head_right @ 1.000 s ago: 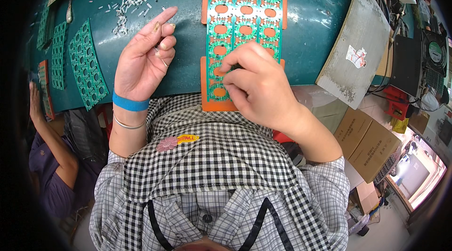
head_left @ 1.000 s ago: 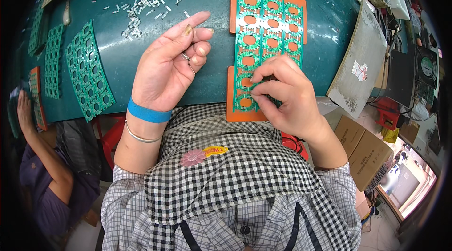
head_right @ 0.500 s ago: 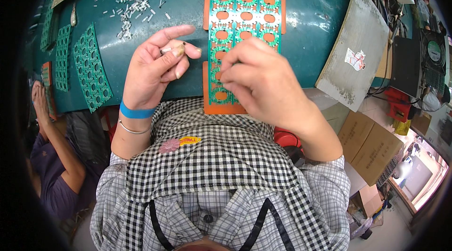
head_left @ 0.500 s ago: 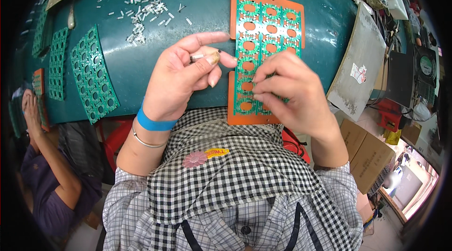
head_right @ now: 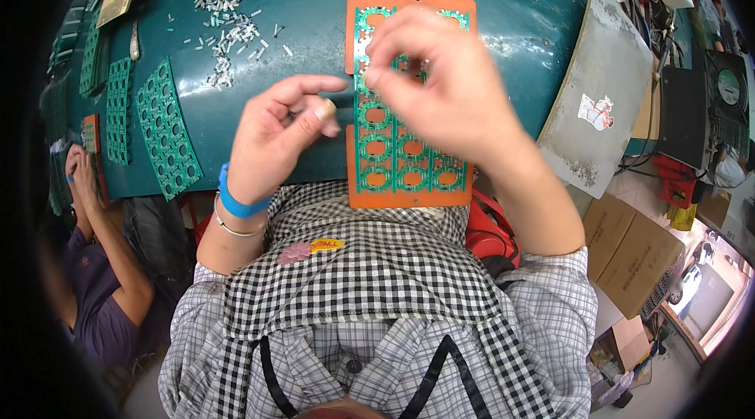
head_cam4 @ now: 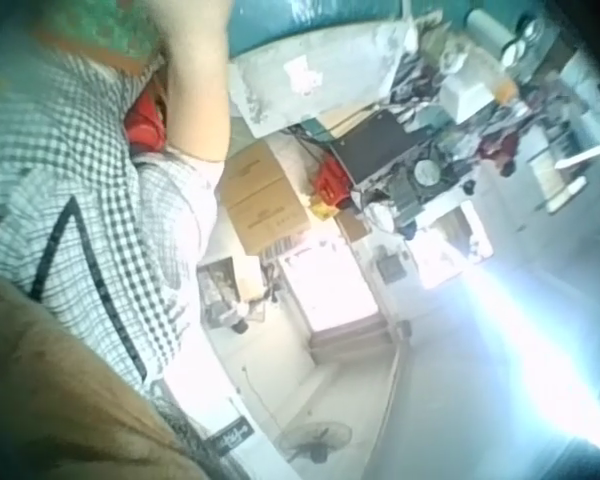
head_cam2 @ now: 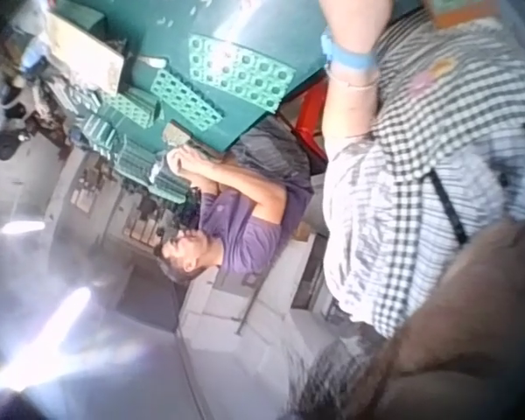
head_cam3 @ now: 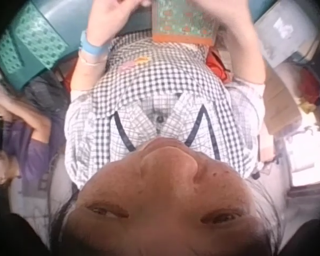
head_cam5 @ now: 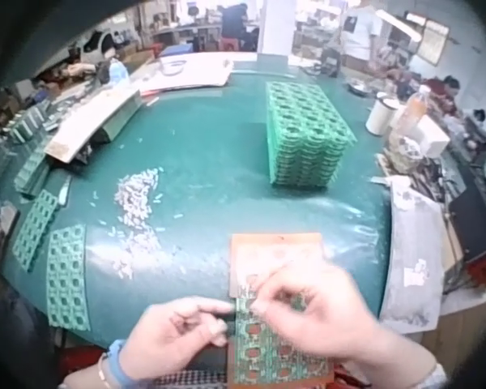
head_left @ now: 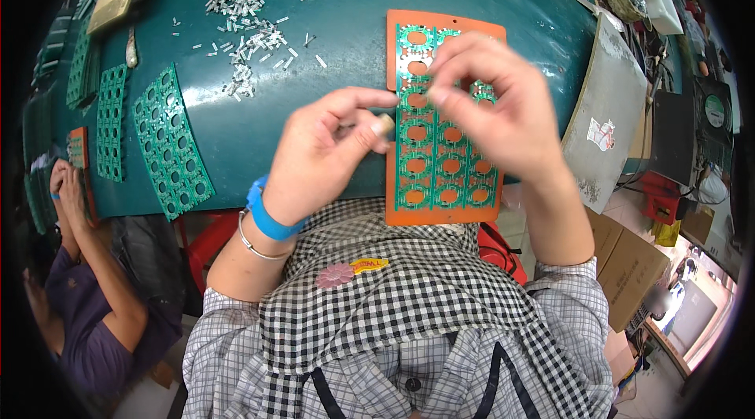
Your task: The person inserts small electronic components into a printed circuit board assembly jig by hand.
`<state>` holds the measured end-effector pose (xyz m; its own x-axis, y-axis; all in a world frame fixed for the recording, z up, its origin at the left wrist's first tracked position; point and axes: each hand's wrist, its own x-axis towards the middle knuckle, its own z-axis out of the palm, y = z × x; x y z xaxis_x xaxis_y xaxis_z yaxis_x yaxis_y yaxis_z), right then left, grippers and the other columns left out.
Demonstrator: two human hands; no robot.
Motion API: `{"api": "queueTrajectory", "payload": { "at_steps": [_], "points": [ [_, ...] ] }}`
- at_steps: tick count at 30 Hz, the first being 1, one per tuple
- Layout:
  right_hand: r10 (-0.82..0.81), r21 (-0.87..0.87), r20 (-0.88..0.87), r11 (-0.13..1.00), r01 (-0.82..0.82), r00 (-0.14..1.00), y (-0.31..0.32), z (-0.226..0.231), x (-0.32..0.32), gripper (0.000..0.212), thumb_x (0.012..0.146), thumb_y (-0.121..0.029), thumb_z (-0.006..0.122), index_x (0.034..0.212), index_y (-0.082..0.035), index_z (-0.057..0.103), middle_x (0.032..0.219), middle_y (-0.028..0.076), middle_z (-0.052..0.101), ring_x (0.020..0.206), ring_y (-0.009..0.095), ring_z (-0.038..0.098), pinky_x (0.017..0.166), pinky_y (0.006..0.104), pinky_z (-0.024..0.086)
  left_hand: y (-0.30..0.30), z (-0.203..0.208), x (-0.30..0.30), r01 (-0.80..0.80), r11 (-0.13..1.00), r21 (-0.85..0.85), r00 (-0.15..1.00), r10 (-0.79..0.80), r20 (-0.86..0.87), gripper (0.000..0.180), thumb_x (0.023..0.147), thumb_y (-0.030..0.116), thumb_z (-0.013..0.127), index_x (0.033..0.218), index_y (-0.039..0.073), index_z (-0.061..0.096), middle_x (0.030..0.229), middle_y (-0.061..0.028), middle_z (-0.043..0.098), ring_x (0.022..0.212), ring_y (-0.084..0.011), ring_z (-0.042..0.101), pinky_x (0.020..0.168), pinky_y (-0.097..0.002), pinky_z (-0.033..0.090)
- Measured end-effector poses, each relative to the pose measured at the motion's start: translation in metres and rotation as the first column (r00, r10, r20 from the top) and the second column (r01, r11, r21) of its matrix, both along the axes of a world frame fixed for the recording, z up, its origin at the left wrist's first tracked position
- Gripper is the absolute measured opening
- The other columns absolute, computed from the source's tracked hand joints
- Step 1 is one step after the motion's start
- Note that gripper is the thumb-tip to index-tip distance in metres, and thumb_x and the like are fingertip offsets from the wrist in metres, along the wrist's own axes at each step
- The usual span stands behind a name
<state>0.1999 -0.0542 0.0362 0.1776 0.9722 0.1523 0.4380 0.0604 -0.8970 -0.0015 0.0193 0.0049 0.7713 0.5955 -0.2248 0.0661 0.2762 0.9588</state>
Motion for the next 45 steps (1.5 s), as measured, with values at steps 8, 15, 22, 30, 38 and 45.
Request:
{"api": "queueTrajectory", "payload": {
  "at_steps": [8,15,22,30,38,45],
  "points": [
    [-0.085,-0.108,0.151,0.989,0.102,0.985,0.024,-0.023,0.072,0.007,0.075,-0.004,0.068,0.074,0.002,0.065,0.09,0.003,0.062,0.068,0.009,0.058,0.062,0.0231,0.049,0.064,-0.007,0.006,0.134,0.548,0.825,0.84,0.379,-0.388,0.015,0.074,0.009,0.073,0.085,0.003,0.066,0.061,-0.0091,0.054,0.053,-0.0222,0.052,0.053,-0.0343,0.042],
    [-0.098,-0.062,0.227,0.991,0.115,0.969,0.031,-0.029,0.076,0.008,0.076,-0.004,0.069,0.077,0.003,0.066,0.086,0.004,0.062,0.071,0.012,0.062,0.064,0.0248,0.052,0.068,-0.026,0.006,0.133,0.412,0.901,0.88,0.369,-0.298,0.015,0.077,0.008,0.072,0.084,0.001,0.061,0.056,-0.0052,0.041,0.049,-0.0126,0.037,0.049,-0.0295,0.035],
    [-0.044,-0.046,0.253,0.997,0.057,0.967,0.034,-0.037,0.077,0.008,0.079,-0.005,0.071,0.079,0.0,0.066,0.094,0.001,0.06,0.073,0.006,0.057,0.063,0.0205,0.048,0.072,-0.016,-0.002,0.138,0.566,0.813,0.848,0.356,-0.392,0.013,0.078,0.005,0.071,0.086,0.001,0.061,0.057,-0.0033,0.041,0.051,-0.009,0.035,0.049,-0.0258,0.033],
    [-0.028,-0.044,0.328,0.998,0.045,0.944,0.032,-0.035,0.077,0.009,0.08,-0.005,0.071,0.079,0.001,0.064,0.091,0.001,0.06,0.073,0.007,0.059,0.064,0.0212,0.05,0.069,-0.017,0.002,0.086,0.546,0.833,0.842,0.407,-0.353,0.011,0.079,0.005,0.071,0.081,0.001,0.061,0.056,-0.0032,0.04,0.051,-0.0086,0.034,0.048,-0.0258,0.032],
    [0.013,0.037,0.469,0.999,-0.035,0.883,0.042,-0.024,0.065,0.007,0.078,0.001,0.069,0.08,0.003,0.062,0.087,0.005,0.06,0.072,0.015,0.063,0.063,0.0258,0.053,0.07,-0.021,-0.001,0.163,0.464,0.871,0.837,0.403,-0.371,0.012,0.08,0.008,0.071,0.085,0.002,0.061,0.057,-0.0054,0.048,0.05,-0.0103,0.039,0.049,-0.0267,0.036],
    [-0.054,0.088,0.46,0.996,0.015,0.887,0.039,-0.033,0.066,0.008,0.076,0.003,0.068,0.08,0.003,0.062,0.087,0.006,0.061,0.074,0.017,0.065,0.062,0.0269,0.055,0.071,-0.017,-0.003,0.145,0.53,0.836,0.818,0.411,-0.403,0.01,0.082,0.008,0.069,0.085,0.002,0.061,0.057,-0.0041,0.048,0.052,-0.0095,0.042,0.05,-0.0264,0.037]
  ]
}}
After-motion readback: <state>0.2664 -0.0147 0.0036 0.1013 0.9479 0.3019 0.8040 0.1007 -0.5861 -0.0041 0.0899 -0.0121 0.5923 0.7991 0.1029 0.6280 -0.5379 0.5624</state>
